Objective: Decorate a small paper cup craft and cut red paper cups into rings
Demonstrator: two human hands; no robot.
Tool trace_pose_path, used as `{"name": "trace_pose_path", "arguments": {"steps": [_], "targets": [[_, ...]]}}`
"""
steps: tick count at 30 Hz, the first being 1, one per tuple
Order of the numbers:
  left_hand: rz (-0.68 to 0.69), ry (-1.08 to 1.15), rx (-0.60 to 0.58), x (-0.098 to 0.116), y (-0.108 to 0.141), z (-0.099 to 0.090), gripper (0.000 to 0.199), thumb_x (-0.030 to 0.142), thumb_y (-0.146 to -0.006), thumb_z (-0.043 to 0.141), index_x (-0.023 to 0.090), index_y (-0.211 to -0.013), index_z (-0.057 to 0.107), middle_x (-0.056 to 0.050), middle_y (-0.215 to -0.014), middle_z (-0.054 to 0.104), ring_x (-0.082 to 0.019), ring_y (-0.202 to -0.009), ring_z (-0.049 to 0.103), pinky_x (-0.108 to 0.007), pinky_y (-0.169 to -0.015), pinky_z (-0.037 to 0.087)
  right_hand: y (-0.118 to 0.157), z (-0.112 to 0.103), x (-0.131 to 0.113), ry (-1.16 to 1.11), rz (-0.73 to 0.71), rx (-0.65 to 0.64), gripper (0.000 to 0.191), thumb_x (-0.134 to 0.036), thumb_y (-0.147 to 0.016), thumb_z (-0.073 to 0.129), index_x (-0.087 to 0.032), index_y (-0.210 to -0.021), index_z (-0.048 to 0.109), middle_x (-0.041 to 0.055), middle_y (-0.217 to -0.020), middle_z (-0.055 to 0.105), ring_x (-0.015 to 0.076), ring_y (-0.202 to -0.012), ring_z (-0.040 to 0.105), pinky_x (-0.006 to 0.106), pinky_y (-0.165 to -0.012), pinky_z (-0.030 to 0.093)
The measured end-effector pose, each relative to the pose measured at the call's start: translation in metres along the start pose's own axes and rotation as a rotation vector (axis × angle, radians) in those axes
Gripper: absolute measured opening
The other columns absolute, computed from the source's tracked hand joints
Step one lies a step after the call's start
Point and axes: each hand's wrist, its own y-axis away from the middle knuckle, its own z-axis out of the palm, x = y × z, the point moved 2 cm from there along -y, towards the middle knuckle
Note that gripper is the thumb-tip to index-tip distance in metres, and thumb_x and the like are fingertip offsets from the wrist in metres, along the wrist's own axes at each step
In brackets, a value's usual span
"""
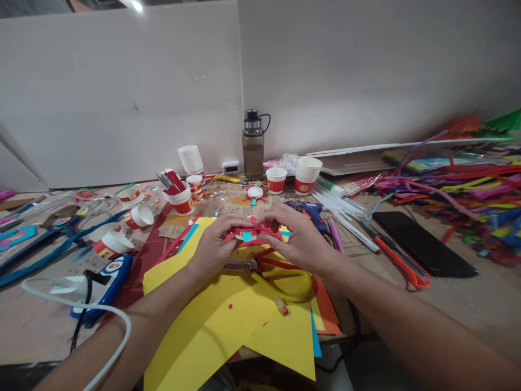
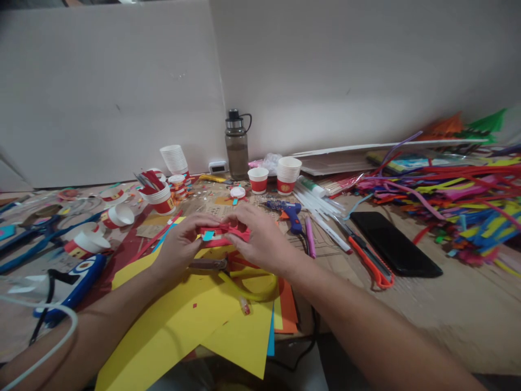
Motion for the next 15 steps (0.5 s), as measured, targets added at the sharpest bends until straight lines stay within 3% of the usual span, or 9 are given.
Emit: {"name": "trace_pose_path", "arguments": {"steps": [4, 6, 10, 15], "targets": [[-0.384, 0.313, 0.031, -0.007, 0.003, 0.008, 0.019, 0.025, -0.073, 0.068, 0.018, -0.091, 0.065, -0.003, -0.088, 0.066, -0.015, -0.081, 0.061, -0.03, -0.077, 0.05, 0.0, 0.005, 0.009, -0.072, 0.148, 0.021, 0.024, -0.024, -0.081, 0.062, -0.019, -0.104, 0.059, 0.0053, -0.094, 0.058, 0.0143, -0.081, 0.053, 0.028, -0.073, 0.044], [-0.497, 0.433, 0.032, -0.009, 0.005, 0.013, 0.02, 0.027, -0.071, 0.07, 0.017, -0.088, 0.064, -0.001, -0.083, 0.066, -0.014, -0.077, 0.061, -0.028, -0.074, 0.05, 0.0, 0.009, 0.016, -0.147, 0.216, 0.005, 0.023, -0.027, -0.082, 0.06, -0.019, -0.103, 0.06, 0.0054, -0.097, 0.06, 0.0138, -0.08, 0.054, 0.028, -0.071, 0.045], [-0.562, 0.541, 0.031, -0.008, 0.004, 0.017, 0.024, 0.027, -0.068, 0.072, 0.015, -0.088, 0.065, -0.004, -0.088, 0.067, -0.015, -0.079, 0.062, -0.027, -0.07, 0.051, 0.0, 0.015, 0.024, -0.289, 0.308, -0.011, 0.018, -0.03, -0.085, 0.055, -0.018, -0.095, 0.062, 0.0039, -0.092, 0.064, 0.0142, -0.081, 0.056, 0.028, -0.071, 0.044], [-0.583, 0.538, -0.002, -0.006, 0.004, 0.017, 0.027, 0.027, -0.069, 0.071, 0.014, -0.093, 0.066, -0.006, -0.092, 0.067, -0.014, -0.077, 0.061, -0.024, -0.066, 0.051, -0.003, 0.017, 0.024, -0.307, 0.375, 0.005, 0.019, -0.031, -0.085, 0.053, -0.016, -0.086, 0.064, 0.001, -0.079, 0.063, 0.012, -0.071, 0.053, 0.025, -0.065, 0.04]]}}
